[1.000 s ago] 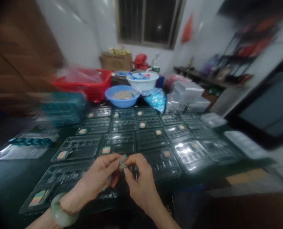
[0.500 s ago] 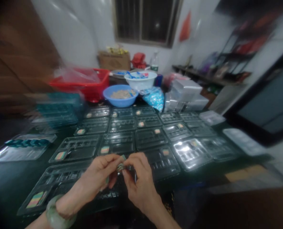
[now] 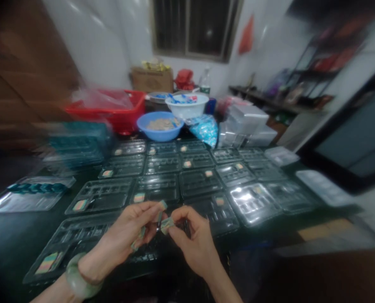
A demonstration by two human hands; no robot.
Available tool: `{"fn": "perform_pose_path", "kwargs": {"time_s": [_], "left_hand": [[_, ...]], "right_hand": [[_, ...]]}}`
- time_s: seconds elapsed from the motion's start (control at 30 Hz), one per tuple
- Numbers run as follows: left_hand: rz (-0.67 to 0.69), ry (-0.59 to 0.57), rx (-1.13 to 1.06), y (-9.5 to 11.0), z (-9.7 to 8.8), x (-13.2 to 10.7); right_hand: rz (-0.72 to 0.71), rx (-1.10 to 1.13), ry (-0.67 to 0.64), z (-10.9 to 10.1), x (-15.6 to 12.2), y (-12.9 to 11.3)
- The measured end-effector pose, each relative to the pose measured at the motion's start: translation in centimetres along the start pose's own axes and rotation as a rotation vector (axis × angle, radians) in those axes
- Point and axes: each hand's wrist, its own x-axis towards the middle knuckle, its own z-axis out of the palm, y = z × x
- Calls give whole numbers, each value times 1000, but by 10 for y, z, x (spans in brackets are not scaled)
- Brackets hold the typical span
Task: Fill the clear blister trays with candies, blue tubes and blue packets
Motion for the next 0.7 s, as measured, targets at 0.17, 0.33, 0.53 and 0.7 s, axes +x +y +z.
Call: {"fn": "perform_pose_path", "kwargs": {"time_s": [0.17,0.33,0.53,0.7], "left_hand": [[151,57,246,2,6,-1],[159,-59,378,10,6,-5],[185,-83,417,7,3,-4],[57,-42,174,4,6,1]], "right_hand": [[-138,-354,-32,11,-4,-10],[-134,-681,-45,15,-5,-13],[-142,-768,-23,18,-4,-8],[-218,-812,18,20,-5,0]]}}
